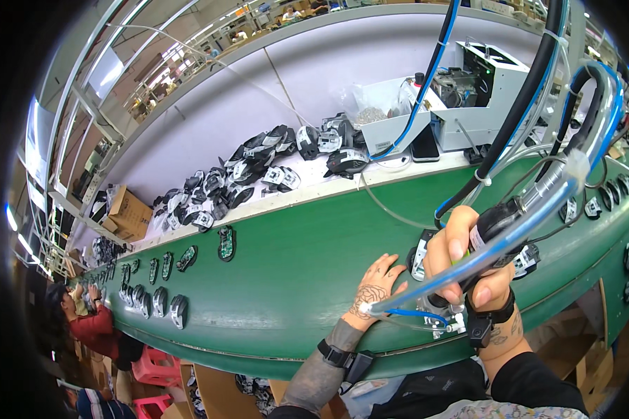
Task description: Assembling the bottom casings of computer mice using an electric screwdriver on a production line.
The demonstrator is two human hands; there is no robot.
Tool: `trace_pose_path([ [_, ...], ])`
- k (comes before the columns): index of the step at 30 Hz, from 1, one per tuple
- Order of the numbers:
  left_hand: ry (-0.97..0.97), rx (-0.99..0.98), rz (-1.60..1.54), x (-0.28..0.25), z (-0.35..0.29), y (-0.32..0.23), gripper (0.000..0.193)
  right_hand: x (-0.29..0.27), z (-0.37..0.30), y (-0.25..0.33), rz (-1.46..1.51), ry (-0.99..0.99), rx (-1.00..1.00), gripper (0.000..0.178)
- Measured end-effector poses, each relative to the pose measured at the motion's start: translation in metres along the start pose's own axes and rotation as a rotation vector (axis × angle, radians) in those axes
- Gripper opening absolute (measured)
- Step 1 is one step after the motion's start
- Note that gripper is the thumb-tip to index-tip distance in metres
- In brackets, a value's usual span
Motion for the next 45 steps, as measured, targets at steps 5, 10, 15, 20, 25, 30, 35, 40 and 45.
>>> trace_pose_path([
  [5,0.06,-0.039,-0.012,0.021,0.002,0.013,0.032,0.003,-0.001,0.0,0.032,-0.037,0.039,0.054],
  [10,0.059,-0.004,-0.021,0.02,0.004,0.012,0.032,0.005,0.003,0.002,0.032,-0.01,0.085,0.048],
  [15,0.038,0.039,-0.023,0.007,0.005,-0.003,0.033,-0.001,0.0,0.002,-0.002,-0.02,-0.003,0.054],
  [20,0.082,0.04,-0.017,0.01,0.0,-0.002,0.035,0.0,0.0,0.0,-0.002,-0.014,0.002,0.055],
  [25,0.097,0.049,0.018,0.017,-0.002,0.002,0.035,0.002,0.001,-0.003,-0.003,-0.062,0.054,0.05],
  [30,0.117,0.02,-0.037,0.02,0.005,0.001,0.036,0.004,0.003,0.003,-0.002,0.049,0.0,0.056],
  [35,0.156,0.094,-0.202,-0.008,0.032,0.018,0.039,-0.002,0.003,0.002,0.002,0.058,0.007,0.055],
  [40,-0.222,-0.594,-0.453,-0.062,0.049,0.239,0.043,0.014,0.008,-0.003,0.056,-0.002,0.025,0.055],
  [45,-0.571,-0.894,0.114,-0.164,0.066,0.302,0.045,0.012,0.005,-0.003,0.068,-0.003,0.062,0.049],
])
Point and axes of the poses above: each hand's wrist, its own z-axis towards the middle knuckle, its own x-axis out of the palm, y = z × x, the point moved 8 cm from there along z, towards the middle knuckle, and after that the axes turned 4 degrees about z, right-handed, at the moved point
